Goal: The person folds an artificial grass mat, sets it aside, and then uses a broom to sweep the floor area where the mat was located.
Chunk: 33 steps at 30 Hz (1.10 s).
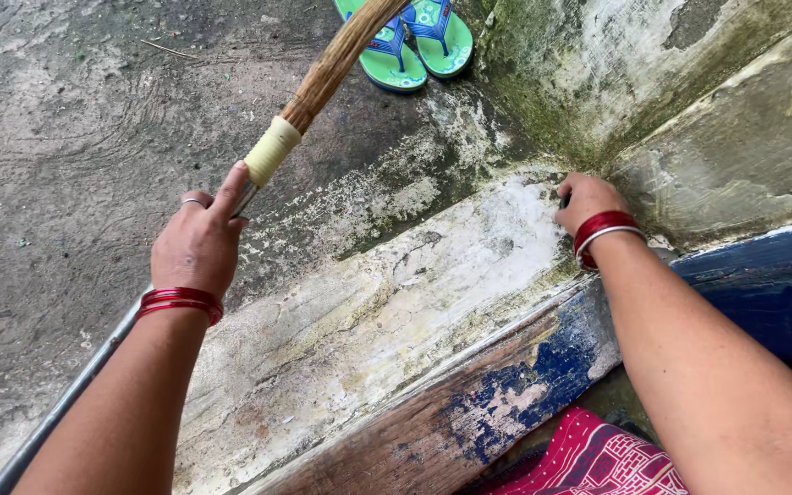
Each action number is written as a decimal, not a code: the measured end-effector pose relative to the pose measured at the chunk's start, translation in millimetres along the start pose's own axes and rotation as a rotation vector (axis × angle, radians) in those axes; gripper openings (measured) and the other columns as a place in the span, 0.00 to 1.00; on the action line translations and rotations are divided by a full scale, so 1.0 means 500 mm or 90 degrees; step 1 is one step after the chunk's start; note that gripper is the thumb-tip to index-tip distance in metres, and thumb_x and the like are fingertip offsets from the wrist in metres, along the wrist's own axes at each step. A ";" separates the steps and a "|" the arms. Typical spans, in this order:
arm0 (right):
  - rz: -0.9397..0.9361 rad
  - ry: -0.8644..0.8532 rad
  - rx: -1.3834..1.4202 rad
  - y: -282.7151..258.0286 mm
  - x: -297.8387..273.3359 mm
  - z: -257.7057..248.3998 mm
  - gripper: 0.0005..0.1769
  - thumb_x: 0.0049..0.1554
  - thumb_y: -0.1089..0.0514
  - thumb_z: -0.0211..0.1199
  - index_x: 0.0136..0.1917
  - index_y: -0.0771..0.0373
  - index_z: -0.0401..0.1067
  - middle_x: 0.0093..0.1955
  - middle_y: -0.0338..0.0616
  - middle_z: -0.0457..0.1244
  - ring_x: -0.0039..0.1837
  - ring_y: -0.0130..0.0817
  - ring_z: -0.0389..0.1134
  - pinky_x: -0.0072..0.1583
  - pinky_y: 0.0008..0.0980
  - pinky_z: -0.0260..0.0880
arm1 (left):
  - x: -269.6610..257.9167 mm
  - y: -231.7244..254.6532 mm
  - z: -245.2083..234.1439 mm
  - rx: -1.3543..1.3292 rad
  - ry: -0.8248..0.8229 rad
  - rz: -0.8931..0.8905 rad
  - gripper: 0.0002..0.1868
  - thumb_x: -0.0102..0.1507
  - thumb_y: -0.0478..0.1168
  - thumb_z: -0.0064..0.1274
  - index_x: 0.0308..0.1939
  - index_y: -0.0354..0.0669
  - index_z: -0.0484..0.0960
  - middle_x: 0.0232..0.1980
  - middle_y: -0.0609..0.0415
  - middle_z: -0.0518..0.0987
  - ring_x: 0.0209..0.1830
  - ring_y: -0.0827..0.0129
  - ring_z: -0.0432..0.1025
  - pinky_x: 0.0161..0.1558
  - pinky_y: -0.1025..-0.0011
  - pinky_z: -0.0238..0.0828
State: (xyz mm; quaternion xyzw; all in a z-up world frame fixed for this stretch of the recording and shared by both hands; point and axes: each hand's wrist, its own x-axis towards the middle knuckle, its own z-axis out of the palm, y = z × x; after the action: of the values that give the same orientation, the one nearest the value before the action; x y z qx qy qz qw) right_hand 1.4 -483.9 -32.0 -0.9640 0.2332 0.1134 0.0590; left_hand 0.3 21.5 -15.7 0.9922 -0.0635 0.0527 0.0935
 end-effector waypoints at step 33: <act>-0.265 0.164 0.087 -0.279 -0.110 -0.106 0.30 0.53 0.50 0.71 0.68 0.51 0.70 0.73 0.46 0.58 0.73 0.48 0.57 0.72 0.51 0.56 | -0.085 -0.208 -0.116 0.355 -0.175 0.062 0.33 0.75 0.36 0.35 0.80 0.78 0.54 0.55 0.49 0.79 0.43 0.67 0.78 0.40 0.72 0.81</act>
State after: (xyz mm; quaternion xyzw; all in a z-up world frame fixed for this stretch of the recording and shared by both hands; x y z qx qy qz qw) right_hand 28.6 -345.5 41.2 -0.9915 0.0423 -0.0413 0.1159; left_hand -32.7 138.7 17.4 0.9732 -0.1061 -0.0619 -0.1946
